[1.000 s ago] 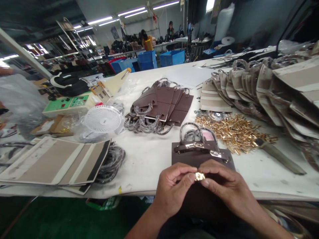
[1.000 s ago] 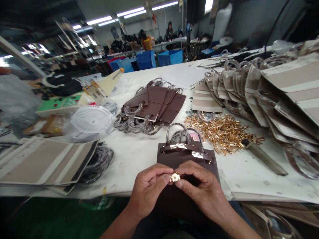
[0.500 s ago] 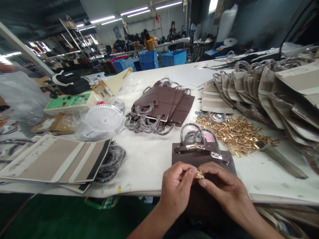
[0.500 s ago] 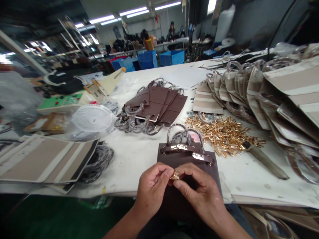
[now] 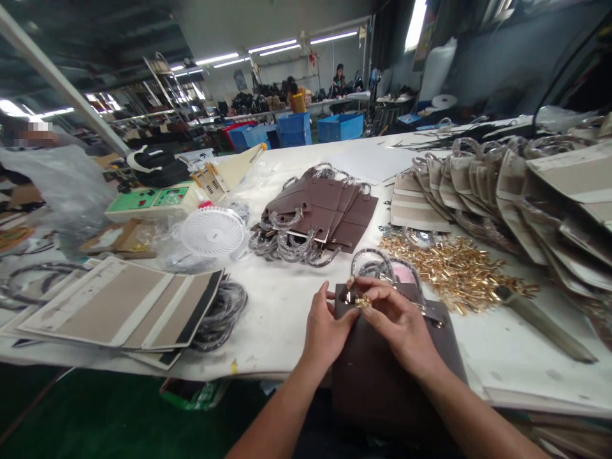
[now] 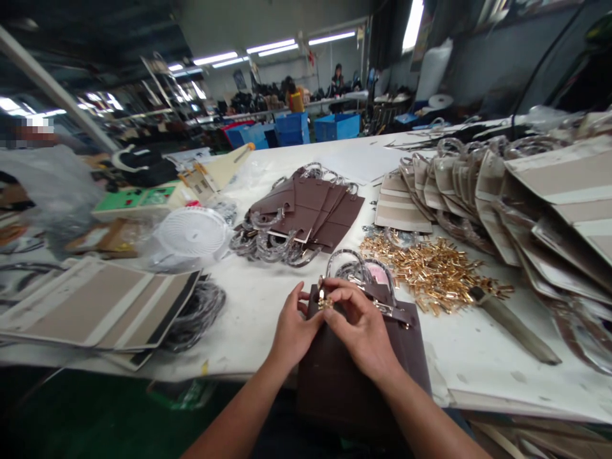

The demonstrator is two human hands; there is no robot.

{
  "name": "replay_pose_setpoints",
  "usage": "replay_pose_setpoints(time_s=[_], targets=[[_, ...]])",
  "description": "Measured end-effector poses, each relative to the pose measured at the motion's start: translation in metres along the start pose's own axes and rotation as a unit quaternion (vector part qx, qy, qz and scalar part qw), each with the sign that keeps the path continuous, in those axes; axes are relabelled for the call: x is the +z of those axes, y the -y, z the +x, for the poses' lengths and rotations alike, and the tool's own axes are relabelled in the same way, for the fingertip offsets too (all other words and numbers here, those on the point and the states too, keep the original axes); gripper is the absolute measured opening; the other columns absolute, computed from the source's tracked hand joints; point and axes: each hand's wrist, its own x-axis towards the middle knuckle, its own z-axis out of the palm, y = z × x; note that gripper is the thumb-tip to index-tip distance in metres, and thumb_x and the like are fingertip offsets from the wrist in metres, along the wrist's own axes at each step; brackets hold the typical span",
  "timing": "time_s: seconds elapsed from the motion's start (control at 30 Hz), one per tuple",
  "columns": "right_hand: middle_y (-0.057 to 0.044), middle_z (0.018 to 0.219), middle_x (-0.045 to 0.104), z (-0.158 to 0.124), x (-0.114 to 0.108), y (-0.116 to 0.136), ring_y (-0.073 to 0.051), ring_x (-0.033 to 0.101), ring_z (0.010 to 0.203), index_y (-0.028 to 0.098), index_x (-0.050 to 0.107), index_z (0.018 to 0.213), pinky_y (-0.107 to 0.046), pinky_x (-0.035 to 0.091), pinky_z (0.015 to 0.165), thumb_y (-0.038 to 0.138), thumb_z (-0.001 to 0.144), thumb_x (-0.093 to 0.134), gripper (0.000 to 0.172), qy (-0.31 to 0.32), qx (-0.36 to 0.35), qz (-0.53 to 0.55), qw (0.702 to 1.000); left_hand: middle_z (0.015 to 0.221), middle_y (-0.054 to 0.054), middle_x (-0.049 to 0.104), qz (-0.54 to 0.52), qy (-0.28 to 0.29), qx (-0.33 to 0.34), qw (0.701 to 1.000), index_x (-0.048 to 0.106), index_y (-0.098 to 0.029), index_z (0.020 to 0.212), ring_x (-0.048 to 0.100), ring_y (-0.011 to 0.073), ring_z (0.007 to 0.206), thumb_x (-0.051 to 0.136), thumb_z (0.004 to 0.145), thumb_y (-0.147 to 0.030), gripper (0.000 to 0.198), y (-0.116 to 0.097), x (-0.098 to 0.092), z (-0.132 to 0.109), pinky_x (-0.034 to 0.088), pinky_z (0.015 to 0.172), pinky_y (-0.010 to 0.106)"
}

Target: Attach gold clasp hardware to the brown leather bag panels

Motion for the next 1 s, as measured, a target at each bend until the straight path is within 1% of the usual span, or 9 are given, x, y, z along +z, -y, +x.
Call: replay_pose_setpoints(time_s=[0.1, 0.17, 0.3, 0.4, 0.47, 0.57, 0.7, 0.77, 1.0], targets=[[-0.011, 0.132, 0.07, 0.008, -0.002, -0.004, -0.028, 0.067, 0.12, 0.024, 0.064, 0.097, -0.045, 0.051, 0.107, 0.044, 0.093, 0.071, 0.021, 0.077, 0.002, 0.047, 0.996, 0.103, 0.006, 0.07, -0.053, -0.003, -0.019, 0.998, 0.056, -0.018, 0.14, 0.063, 0.0196, 0.084, 0.089, 0.07, -0.04, 0.081, -0.006, 0.005, 0.008, 0.048, 0.079, 0.031], [-0.01, 0.129, 0.071, 0.013, -0.009, -0.001, -0.028, 0.067, 0.118, 0.024, 0.064, 0.099, -0.045, 0.051, 0.106, 0.042, 0.094, 0.069, 0.019, 0.09, -0.005, 0.023, 0.996, 0.092, 0.004, 0.069, -0.06, -0.012, -0.015, 0.998, 0.064, -0.018, 0.128, 0.063, 0.02, 0.082, 0.087, 0.071, -0.039, 0.065, -0.015, 0.007, 0.013, 0.047, 0.078, 0.031], [-0.008, 0.127, 0.072, 0.018, -0.038, 0.013, -0.029, 0.065, 0.121, 0.025, 0.067, 0.1, -0.046, 0.048, 0.108, 0.039, 0.092, 0.07, 0.017, 0.038, -0.064, -0.172, 0.982, 0.086, 0.002, 0.067, -0.022, -0.027, 0.016, 0.999, 0.069, -0.019, 0.105, 0.06, 0.0188, 0.08, 0.079, 0.079, -0.036, 0.033, -0.034, 0.007, 0.018, 0.045, 0.076, 0.03], [-0.007, 0.113, 0.077, 0.017, -0.068, 0.021, -0.028, 0.071, 0.105, 0.026, 0.07, 0.102, -0.043, 0.056, 0.094, 0.037, 0.091, 0.068, 0.016, 0.004, -0.088, -0.326, 0.941, 0.089, 0.002, 0.068, -0.138, -0.01, 0.006, 0.99, 0.065, -0.019, 0.098, 0.061, 0.0169, 0.081, 0.077, 0.08, -0.036, 0.027, -0.044, 0.007, 0.016, 0.046, 0.078, 0.029], [-0.006, 0.101, 0.078, 0.014, -0.086, 0.022, -0.026, 0.074, 0.091, 0.026, 0.072, 0.105, -0.039, 0.058, 0.082, 0.036, 0.092, 0.065, 0.017, 0.006, -0.097, -0.386, 0.917, 0.086, 0.0, 0.068, -0.264, 0.027, -0.039, 0.963, 0.063, -0.019, 0.097, 0.062, 0.0161, 0.078, 0.079, 0.079, -0.038, 0.03, -0.049, 0.007, 0.013, 0.048, 0.078, 0.029], [-0.005, 0.101, 0.078, 0.012, -0.101, 0.021, -0.025, 0.074, 0.092, 0.027, 0.074, 0.107, -0.038, 0.057, 0.083, 0.033, 0.094, 0.063, 0.018, 0.053, -0.138, -0.424, 0.893, 0.084, 0.003, 0.072, -0.404, 0.1, -0.139, 0.899, 0.064, -0.018, 0.1, 0.068, 0.02, 0.076, 0.081, 0.078, -0.041, 0.036, -0.054, 0.006, 0.006, 0.053, 0.078, 0.033], [-0.006, 0.102, 0.078, 0.016, -0.101, 0.026, -0.026, 0.072, 0.094, 0.027, 0.075, 0.107, -0.041, 0.055, 0.087, 0.029, 0.094, 0.063, 0.018, 0.11, -0.165, -0.449, 0.872, 0.091, 0.014, 0.078, -0.483, 0.243, -0.28, 0.793, 0.071, -0.011, 0.108, 0.075, 0.0314, 0.088, 0.071, 0.085, -0.05, 0.045, -0.057, 0.004, -0.001, 0.057, 0.086, 0.045], [-0.006, 0.104, 0.077, 0.018, -0.099, 0.029, -0.026, 0.071, 0.096, 0.027, 0.075, 0.109, -0.042, 0.055, 0.088, 0.027, 0.094, 0.062, 0.019, 0.119, -0.163, -0.45, 0.87, 0.095, 0.016, 0.079, -0.496, 0.291, -0.307, 0.759, 0.072, -0.009, 0.112, 0.075, 0.035, 0.095, 0.065, 0.088, -0.057, 0.054, -0.057, 0.004, -0.003, 0.056, 0.092, 0.049], [-0.008, 0.106, 0.076, 0.023, -0.101, 0.033, -0.027, 0.07, 0.097, 0.027, 0.076, 0.113, -0.042, 0.053, 0.088, 0.028, 0.098, 0.061, 0.021, 0.141, -0.174, -0.48, 0.848, 0.112, 0.02, 0.077, -0.5, 0.351, -0.268, 0.745, 0.067, -0.01, 0.127, 0.071, 0.0391, 0.111, 0.053, 0.086, -0.079, 0.081, -0.052, 0.01, -0.004, 0.05, 0.104, 0.055]])
